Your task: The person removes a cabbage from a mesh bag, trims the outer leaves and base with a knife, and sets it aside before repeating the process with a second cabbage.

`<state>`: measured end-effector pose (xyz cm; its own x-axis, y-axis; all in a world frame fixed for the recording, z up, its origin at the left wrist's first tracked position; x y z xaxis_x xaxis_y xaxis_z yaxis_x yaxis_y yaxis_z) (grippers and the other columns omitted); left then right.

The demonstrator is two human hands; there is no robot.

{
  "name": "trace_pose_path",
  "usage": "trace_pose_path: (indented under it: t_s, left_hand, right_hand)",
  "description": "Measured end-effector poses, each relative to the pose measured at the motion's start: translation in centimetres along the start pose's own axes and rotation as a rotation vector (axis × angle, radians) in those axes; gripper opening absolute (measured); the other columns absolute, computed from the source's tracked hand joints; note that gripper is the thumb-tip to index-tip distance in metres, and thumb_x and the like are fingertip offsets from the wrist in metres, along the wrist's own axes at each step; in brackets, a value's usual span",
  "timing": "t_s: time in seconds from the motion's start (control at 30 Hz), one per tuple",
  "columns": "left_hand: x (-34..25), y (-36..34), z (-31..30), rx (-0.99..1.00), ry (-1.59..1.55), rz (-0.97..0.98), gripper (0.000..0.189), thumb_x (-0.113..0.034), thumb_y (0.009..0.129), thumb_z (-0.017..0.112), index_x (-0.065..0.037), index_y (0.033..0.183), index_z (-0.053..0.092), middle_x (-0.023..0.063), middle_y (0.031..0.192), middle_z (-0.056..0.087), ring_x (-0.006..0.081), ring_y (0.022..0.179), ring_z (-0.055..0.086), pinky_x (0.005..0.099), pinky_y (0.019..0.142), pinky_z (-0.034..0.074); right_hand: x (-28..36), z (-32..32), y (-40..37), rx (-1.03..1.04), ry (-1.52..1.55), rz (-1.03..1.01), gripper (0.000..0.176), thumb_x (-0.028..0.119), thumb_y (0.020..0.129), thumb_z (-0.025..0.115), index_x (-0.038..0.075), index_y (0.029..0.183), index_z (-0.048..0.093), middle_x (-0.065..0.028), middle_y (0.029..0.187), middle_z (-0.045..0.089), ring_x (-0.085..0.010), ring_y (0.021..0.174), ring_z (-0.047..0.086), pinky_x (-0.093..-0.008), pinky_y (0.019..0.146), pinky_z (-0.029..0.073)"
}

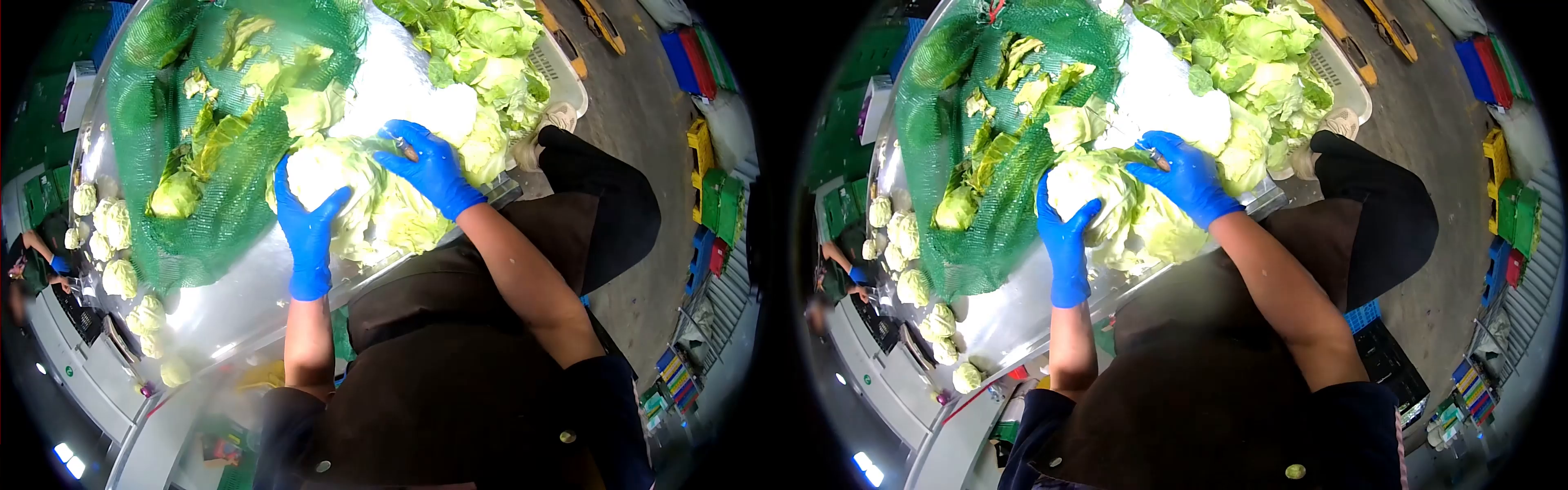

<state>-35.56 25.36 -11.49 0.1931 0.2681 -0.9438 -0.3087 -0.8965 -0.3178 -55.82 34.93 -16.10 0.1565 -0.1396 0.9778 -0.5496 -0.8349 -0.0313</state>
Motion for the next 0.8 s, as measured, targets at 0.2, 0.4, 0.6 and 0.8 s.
trace_pose_path:
  t_s: [0.2,0.4,0.6,0.8]
  left_hand:
    - [-0.8,-2.1,-2.2,0.078,-0.162,-0.065,0.095,-0.006,0.062,0.08,0.0,0.146,0.036,0.0128,0.137,0.051,0.0241,0.122,0.052,0.0354,0.105,0.043]
    - [-3.9,-3.4,-1.5,0.151,0.053,0.136,0.102,-0.017,0.059,0.087,-0.001,0.146,0.038,0.0119,0.139,0.05,0.0228,0.124,0.051,0.036,0.107,0.041]
    - [-3.0,-3.9,-0.2,0.259,0.067,-0.002,0.105,-0.019,0.055,0.088,-0.002,0.146,0.039,0.0107,0.141,0.048,0.0219,0.127,0.048,0.0362,0.109,0.039]
    - [-3.4,-3.8,-1.2,0.188,-0.063,-0.013,0.105,-0.015,0.052,0.084,-0.003,0.146,0.039,0.0093,0.139,0.05,0.0213,0.125,0.049,0.0351,0.107,0.041]
  right_hand:
    - [1.5,-0.6,1.8,0.073,0.17,0.158,0.036,0.01,0.084,0.076,0.0,0.116,0.065,-0.0081,0.105,0.071,-0.0115,0.094,0.064,-0.0283,0.086,0.053]
    - [11.3,2.5,0.2,0.339,-0.331,-0.184,0.044,0.027,0.078,0.083,0.004,0.112,0.069,-0.0122,0.103,0.071,-0.0157,0.09,0.068,-0.0319,0.081,0.053]
    - [12.3,2.6,0.1,0.483,-0.473,-0.268,0.024,0.027,0.082,0.072,0.01,0.098,0.071,-0.0132,0.086,0.069,-0.0303,0.075,0.068,-0.0381,0.068,0.055]
    - [9.3,-3.6,2.6,0.102,-0.341,-0.04,0.033,0.035,0.079,0.074,0.006,0.093,0.069,-0.0155,0.077,0.067,-0.0341,0.072,0.067,-0.0412,0.064,0.053]
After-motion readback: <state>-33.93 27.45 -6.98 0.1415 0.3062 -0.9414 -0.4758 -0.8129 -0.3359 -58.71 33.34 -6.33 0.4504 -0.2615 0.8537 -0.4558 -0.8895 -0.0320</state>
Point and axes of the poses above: each hand's wrist, its own y-axis towards the middle knuckle, its own z-axis out of the palm, x = y × z, the point moved 10 cm from there along y, towards the middle knuckle
